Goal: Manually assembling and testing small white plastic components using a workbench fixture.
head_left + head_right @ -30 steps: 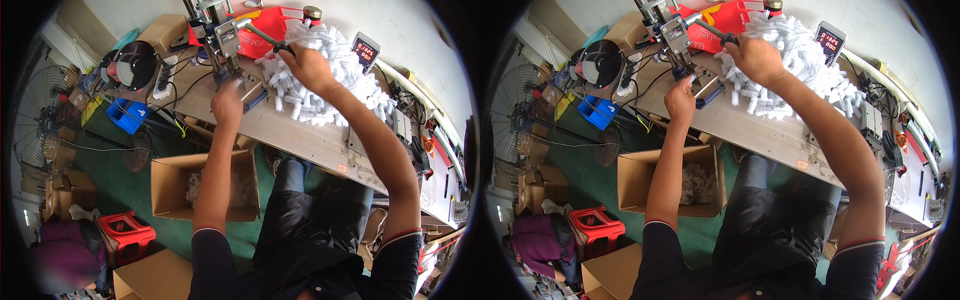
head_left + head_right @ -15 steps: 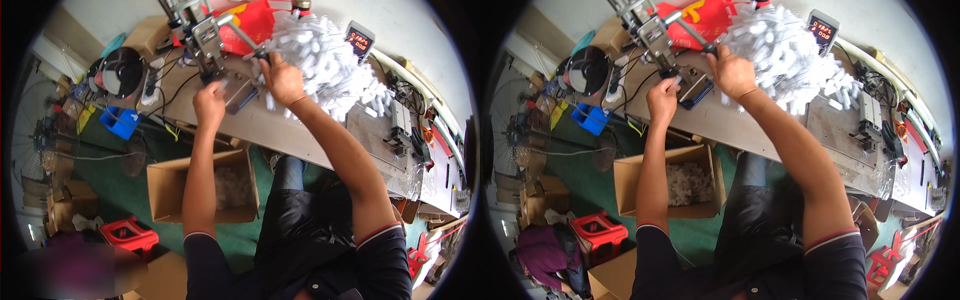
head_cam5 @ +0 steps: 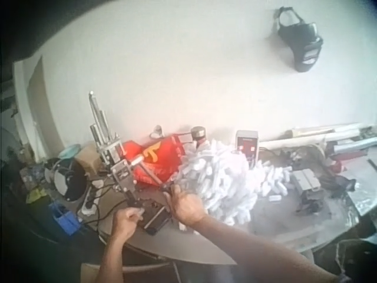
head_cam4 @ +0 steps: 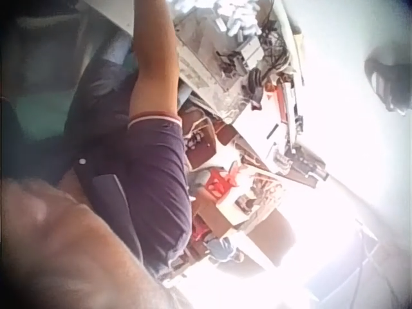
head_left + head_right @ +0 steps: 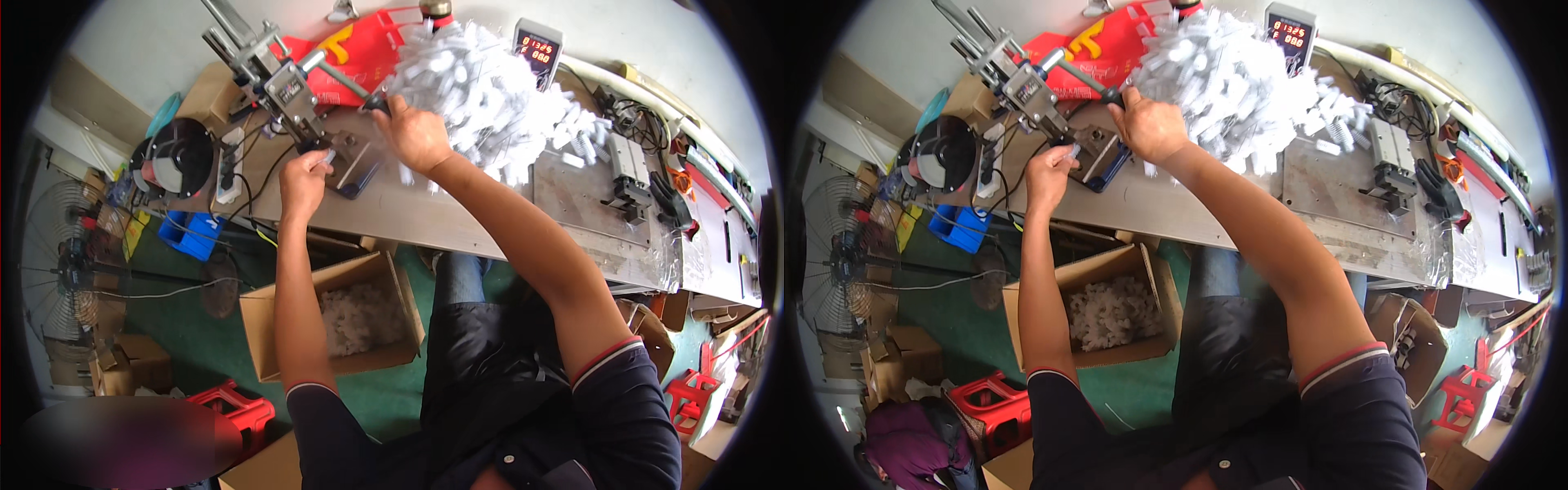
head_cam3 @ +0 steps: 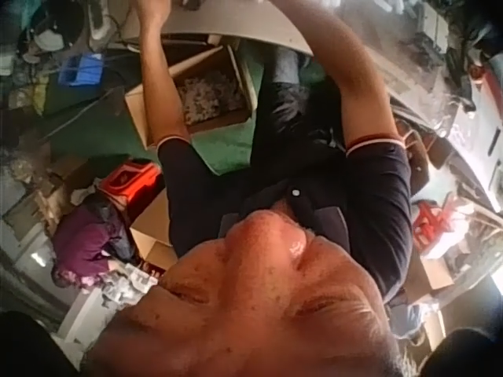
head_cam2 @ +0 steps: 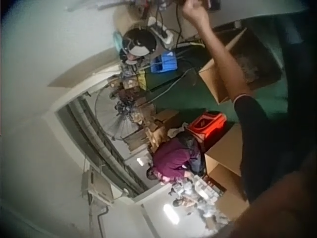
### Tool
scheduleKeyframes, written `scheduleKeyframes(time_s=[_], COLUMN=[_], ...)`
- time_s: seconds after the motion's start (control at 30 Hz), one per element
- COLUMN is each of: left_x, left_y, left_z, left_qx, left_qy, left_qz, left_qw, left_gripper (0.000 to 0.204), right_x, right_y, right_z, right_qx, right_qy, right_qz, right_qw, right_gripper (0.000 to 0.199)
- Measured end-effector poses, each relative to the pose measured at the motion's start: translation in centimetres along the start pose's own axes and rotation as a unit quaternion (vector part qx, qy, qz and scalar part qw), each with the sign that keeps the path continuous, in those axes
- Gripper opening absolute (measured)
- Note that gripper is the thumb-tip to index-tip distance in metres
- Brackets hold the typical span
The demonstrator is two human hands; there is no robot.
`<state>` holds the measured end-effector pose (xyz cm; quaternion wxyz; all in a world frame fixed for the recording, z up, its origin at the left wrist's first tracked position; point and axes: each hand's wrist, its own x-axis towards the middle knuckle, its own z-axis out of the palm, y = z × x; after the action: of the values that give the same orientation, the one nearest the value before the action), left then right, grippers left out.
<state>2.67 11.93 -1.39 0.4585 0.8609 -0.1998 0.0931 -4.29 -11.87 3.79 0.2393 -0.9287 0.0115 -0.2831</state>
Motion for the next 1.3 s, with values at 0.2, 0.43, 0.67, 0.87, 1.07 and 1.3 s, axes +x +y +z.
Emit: scheduleKeyframes(time_s=[0.2,0.43,0.67,0.87,1.07,1.3], left_x=[0.1,-9.0,-25.6,-26.7,-19.8,-14.3], left_y=[3.5,2.0,-7.5,-2.5,12.2,23.5], left_z=[0.7,-2.6,1.3,5.3,11.3,22.0], left_qx=[0.048,0.085,0.131,0.084,0.012,-0.070], left_qy=[-0.023,0.085,0.020,0.064,0.072,-0.037], left_qz=[0.018,0.017,-0.177,-0.150,0.137,0.310], left_qw=[0.998,0.993,0.975,0.983,0.988,0.948], left_gripper=[0.026,0.025,0.035,0.027,0.014,0.016], right_x=[0.6,2.6,2.1,-7.5,-22.8,-29.5], right_y=[1.4,-1.0,-0.7,4.0,14.9,21.2], right_z=[-4.3,-12.3,-15.0,-16.4,-19.9,-22.9], right_qx=[0.038,0.002,0.008,0.182,0.108,-0.044], right_qy=[-0.102,-0.056,-0.033,0.059,0.142,0.100], right_qz=[0.041,-0.083,-0.077,0.000,0.092,0.112], right_qw=[0.993,0.995,0.996,0.982,0.980,0.988], right_gripper=[0.047,0.041,0.041,0.042,0.009,0.009])
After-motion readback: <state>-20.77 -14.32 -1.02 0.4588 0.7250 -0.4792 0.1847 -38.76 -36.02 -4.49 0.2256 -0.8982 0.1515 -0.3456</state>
